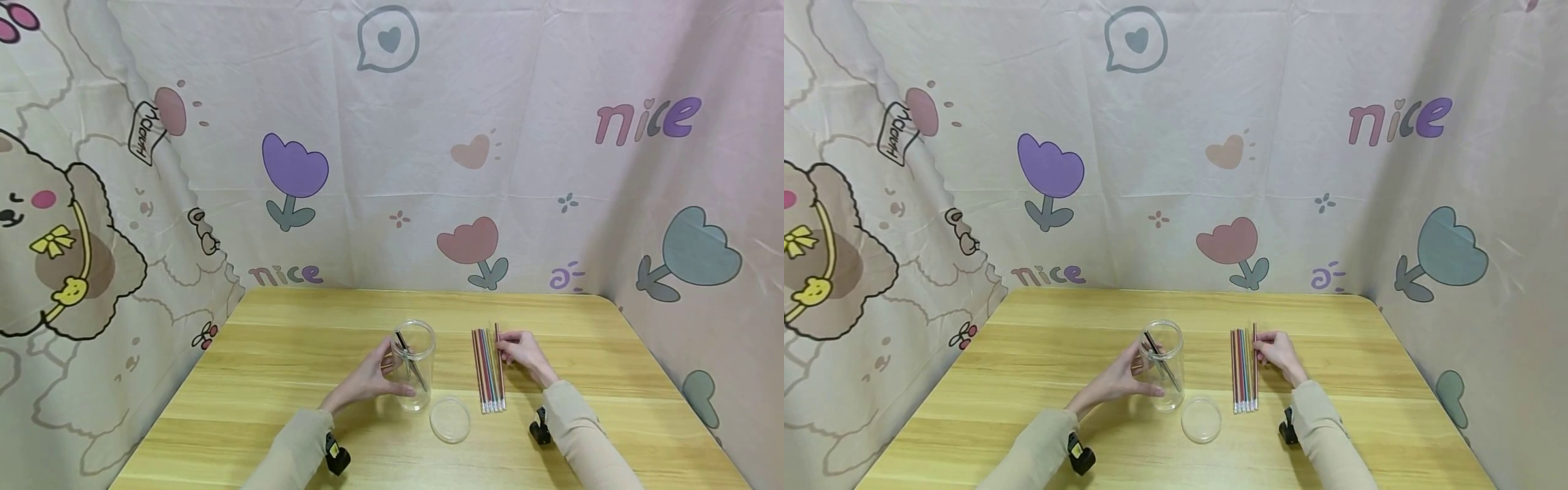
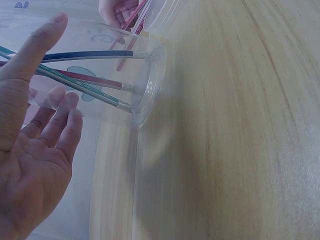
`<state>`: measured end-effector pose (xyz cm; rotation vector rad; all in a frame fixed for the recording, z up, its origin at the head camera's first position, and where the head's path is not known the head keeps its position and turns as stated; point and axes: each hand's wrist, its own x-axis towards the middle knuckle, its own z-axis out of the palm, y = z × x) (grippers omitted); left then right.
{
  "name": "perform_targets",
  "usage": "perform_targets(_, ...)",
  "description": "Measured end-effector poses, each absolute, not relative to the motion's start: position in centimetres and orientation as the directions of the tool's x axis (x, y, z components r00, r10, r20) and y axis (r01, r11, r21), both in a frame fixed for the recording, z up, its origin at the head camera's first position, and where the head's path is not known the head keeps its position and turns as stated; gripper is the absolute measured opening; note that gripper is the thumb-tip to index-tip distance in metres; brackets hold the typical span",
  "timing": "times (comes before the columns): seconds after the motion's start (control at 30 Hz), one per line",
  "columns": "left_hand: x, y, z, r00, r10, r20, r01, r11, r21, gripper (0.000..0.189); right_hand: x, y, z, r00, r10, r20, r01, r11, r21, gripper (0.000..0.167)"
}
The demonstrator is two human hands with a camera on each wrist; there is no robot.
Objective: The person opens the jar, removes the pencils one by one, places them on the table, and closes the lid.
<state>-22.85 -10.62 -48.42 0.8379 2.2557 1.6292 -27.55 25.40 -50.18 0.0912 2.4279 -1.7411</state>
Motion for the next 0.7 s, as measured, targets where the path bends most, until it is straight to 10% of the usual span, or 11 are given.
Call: perform_targets(0.7,-22.82,-10.57,-48.42,-0.808,0.573,0.139,0.317,0.224,0.922,0.096,-27.50,24.89,-50.11,-0.989,-0.039,-0.141,0.114,0.398,-0.910,0.039)
